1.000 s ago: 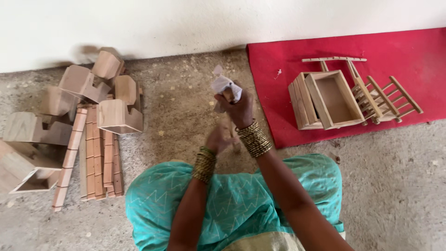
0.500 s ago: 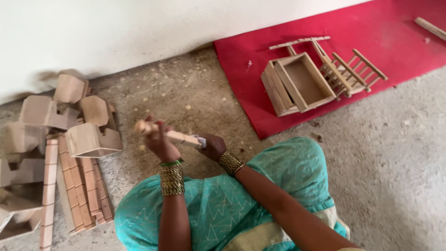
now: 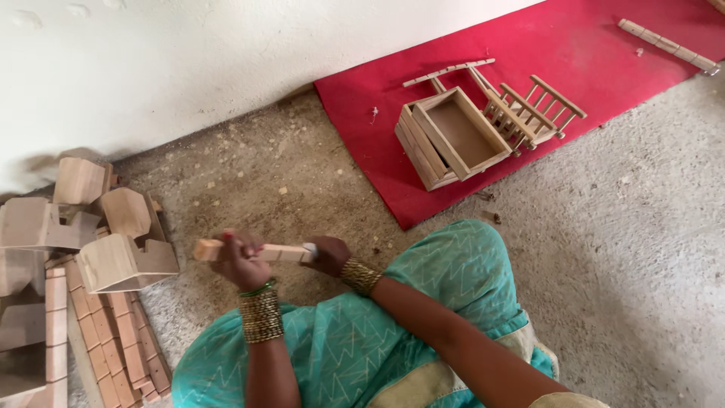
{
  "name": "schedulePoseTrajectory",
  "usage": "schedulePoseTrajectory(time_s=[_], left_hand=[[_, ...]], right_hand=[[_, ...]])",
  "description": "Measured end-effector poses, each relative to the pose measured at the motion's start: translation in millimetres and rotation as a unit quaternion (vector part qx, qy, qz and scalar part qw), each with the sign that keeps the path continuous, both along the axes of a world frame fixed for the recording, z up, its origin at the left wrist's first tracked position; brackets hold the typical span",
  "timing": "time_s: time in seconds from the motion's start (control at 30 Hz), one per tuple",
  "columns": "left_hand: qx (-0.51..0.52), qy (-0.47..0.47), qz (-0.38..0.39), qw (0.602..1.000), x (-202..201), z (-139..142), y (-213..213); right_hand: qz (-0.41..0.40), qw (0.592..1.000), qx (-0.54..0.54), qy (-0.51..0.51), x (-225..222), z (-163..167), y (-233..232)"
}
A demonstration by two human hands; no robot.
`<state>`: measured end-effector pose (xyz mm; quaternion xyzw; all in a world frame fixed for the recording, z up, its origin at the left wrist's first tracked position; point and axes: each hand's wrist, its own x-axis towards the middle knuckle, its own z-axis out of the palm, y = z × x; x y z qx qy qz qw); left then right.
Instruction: The person sits on the floor and wipes wooden toy furniture parts one at a time with a cloth, placing each cleaned piece on a red mat. They then fit a rectangular wooden box part onto a small wooden cradle frame and continue wiping remaining pieces.
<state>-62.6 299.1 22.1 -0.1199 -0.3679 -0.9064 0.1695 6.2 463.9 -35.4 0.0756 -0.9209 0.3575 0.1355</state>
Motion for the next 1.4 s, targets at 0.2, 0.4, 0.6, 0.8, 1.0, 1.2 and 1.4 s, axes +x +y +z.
schedulePoseTrajectory(time_s=[0.2,0.4,0.6,0.8,1.0,1.2,1.4], left_hand=[[0.016,-0.147,0.129,0.981,-27.6,-2.5,-56.8],[0.123,-0.157,0.03,0.979,-45.7,-6.8,-75.4],[0.034,-0.14,0.026,0.989,-42.3,-18.2,-61.5],[0.011,-0.182,0.036,0.983,-34.6,-9.0,-58.4],[-0.081,-0.248,0.097,0.961,-40.1,-5.0,-63.8],[-0.587,-0.146,0.296,0.739,-63.0,20.2,-127.4],[-0.637,-0.415,0.383,0.525,-52.4,39.3,-177.4]], right_hand=[[0.076,0.981,0.103,0.145,10.2,7.9,42.5],[-0.016,0.995,0.098,-0.004,-6.7,11.1,115.3],[-0.391,0.901,0.18,-0.046,-27.8,14.5,165.3],[-0.464,0.849,0.249,-0.047,-24.9,12.3,191.3],[-0.444,0.822,0.357,0.022,-29.4,2.1,199.2],[-0.359,0.829,0.415,-0.106,-29.7,11.6,215.0],[-0.273,0.815,0.45,-0.241,-36.2,19.2,227.6]])
